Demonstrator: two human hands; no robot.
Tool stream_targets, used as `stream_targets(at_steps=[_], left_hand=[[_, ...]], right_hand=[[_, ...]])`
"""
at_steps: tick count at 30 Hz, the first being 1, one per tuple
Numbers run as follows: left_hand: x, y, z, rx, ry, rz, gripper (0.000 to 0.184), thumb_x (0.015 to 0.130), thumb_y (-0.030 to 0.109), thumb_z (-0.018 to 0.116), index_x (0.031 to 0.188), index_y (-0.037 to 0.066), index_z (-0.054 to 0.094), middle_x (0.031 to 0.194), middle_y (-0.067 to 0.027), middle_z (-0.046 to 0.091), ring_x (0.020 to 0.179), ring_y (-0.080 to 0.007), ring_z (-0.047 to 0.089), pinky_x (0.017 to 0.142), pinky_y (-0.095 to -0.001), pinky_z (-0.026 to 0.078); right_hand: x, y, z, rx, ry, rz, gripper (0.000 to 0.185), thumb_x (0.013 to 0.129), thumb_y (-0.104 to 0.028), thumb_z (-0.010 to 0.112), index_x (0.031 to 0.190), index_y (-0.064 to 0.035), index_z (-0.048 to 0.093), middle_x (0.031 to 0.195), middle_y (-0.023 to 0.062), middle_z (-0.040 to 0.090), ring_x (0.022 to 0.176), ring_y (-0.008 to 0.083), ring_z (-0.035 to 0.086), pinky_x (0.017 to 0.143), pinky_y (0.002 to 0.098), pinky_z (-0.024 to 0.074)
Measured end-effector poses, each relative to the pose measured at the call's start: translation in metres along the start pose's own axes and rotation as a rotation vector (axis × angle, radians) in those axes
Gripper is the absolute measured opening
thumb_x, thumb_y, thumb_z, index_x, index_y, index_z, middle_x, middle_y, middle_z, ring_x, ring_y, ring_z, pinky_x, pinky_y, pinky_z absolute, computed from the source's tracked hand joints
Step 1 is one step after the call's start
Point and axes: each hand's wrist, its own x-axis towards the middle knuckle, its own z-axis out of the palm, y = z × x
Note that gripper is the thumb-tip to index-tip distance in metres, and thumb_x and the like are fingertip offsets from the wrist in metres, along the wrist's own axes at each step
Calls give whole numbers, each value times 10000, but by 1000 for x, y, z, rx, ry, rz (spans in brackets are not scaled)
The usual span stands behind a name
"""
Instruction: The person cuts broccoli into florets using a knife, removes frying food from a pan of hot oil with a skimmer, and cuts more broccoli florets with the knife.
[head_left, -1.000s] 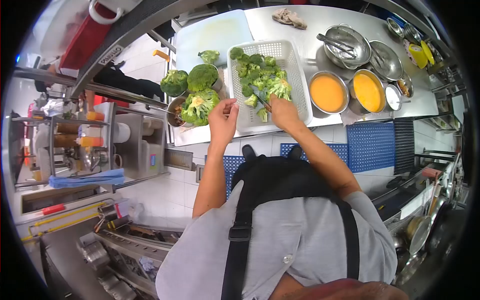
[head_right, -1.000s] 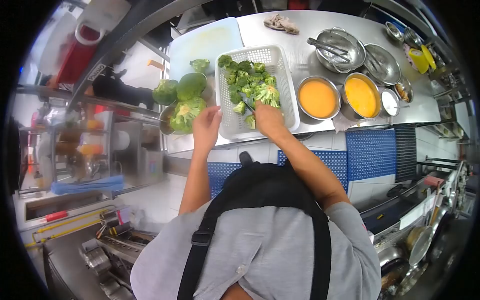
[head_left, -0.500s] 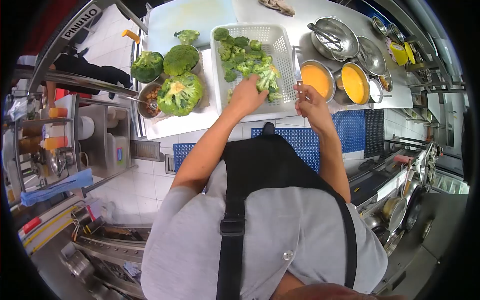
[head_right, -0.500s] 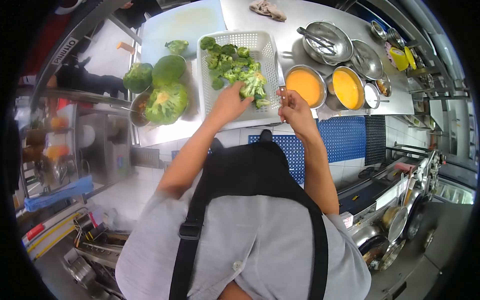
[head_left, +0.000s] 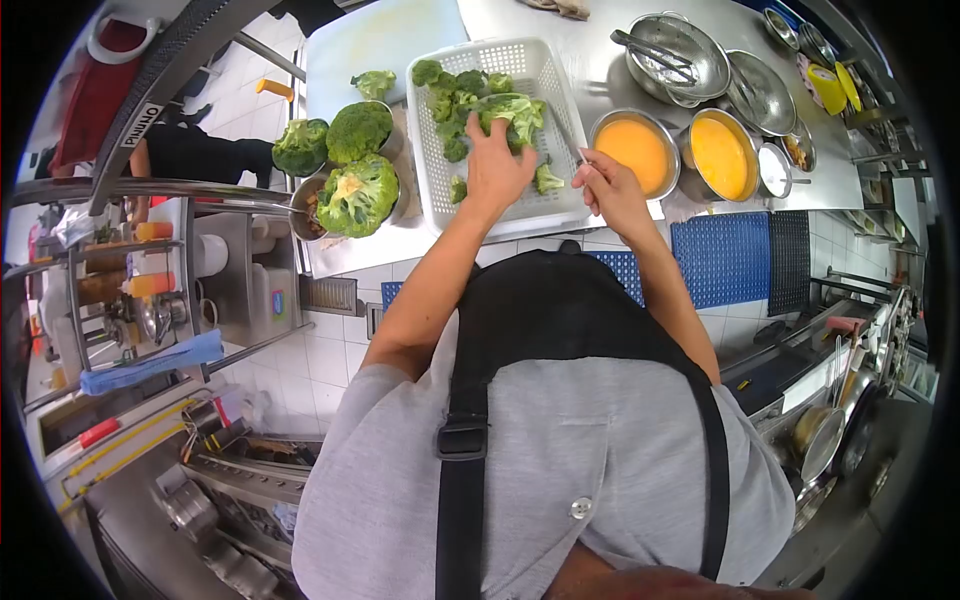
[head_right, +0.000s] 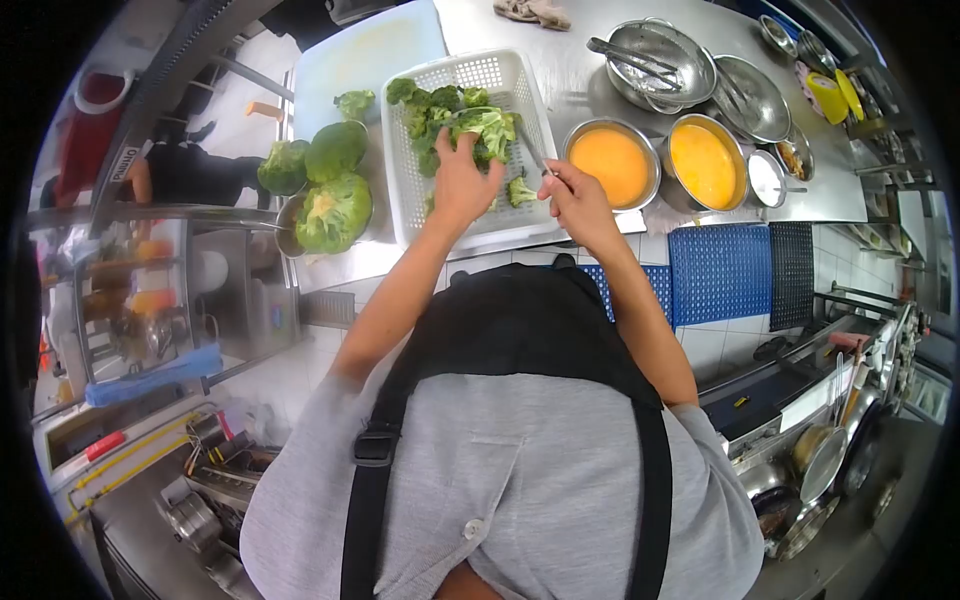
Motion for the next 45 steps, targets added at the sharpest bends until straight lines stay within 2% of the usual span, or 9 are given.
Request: stream_targets(at_steps=[4, 9, 15, 18, 30, 36, 40, 43, 45], left_hand=[[14, -9, 5, 20, -30, -31, 593, 774, 245, 756, 1255, -40, 557, 1441, -367, 418, 1105, -512, 606, 974, -506, 514], [17, -34, -10, -67, 94, 82, 491, 775, 255, 717, 1122, -88, 659, 1169, -301, 639, 1072, -454, 623, 936, -480, 511], [9, -45, -16, -103, 40, 39, 475, 781, 251, 688, 1115, -87, 676, 1126, -303, 652, 1058, -450, 630, 972, -472, 502], [8, -47, -15, -93, 18, 32, 477, 781, 246, 688, 1122, -87, 678, 1131, -298, 656, 1066, -447, 631, 975, -471, 503], [5, -46, -15, -167, -75, -25, 458, 797, 236, 678, 1114, -94, 679, 1116, -314, 673, 989, -467, 662, 946, -467, 517], [8, -65, -20, -907, 38, -497, 362, 912, 203, 609, 1146, -72, 638, 961, -214, 709, 851, -305, 739, 682, -403, 599], [25, -66, -27, -721, -107, -527, 418, 917, 273, 680, 1212, -16, 613, 1116, -197, 670, 982, -305, 712, 757, -412, 604], [32, -60, -26, -45, -197, -52, 555, 822, 349, 769, 1240, 16, 618, 1139, -230, 689, 986, -357, 698, 848, -436, 566], [34, -57, -29, -71, -278, -62, 628, 743, 387, 816, 1236, 43, 633, 1075, -243, 716, 962, -393, 700, 887, -437, 536]], right_hand=[[10, 4, 11, -111, -8, -29, 367, 1048, -157, 516, 1366, 4, 600, 858, 9, 658, 627, 66, 549, 535, 244, 460], [5, -18, 17, -288, -4, -20, 346, 1045, -163, 524, 1330, -4, 635, 839, 68, 696, 696, 122, 650, 626, 302, 532], [16, -11, 30, -654, -11, -193, 318, 1023, -187, 523, 1237, -15, 685, 999, 231, 733, 929, 399, 710, 854, 474, 541], [23, -2, 34, -680, 0, -207, 303, 1012, -184, 520, 1207, -33, 697, 1007, 245, 716, 969, 453, 669, 888, 520, 514], [50, 5, 63, -838, -39, -230, 222, 997, -153, 534, 1040, -12, 699, 942, 280, 682, 928, 487, 637, 830, 546, 493], [32, -17, 53, -516, 9, -79, 255, 999, -181, 543, 1103, -4, 693, 945, 266, 695, 929, 468, 660, 833, 533, 504], [31, -10, 39, -602, -9, -137, 285, 1006, -194, 534, 1149, -1, 687, 966, 265, 703, 953, 456, 667, 864, 523, 507], [22, -14, 37, -687, -33, -182, 293, 1013, -190, 526, 1170, 0, 684, 930, 240, 704, 906, 409, 677, 844, 489, 513], [18, -17, 34, -777, -57, -195, 300, 1022, -180, 519, 1206, -3, 676, 828, 183, 706, 785, 322, 698, 772, 426, 529]])
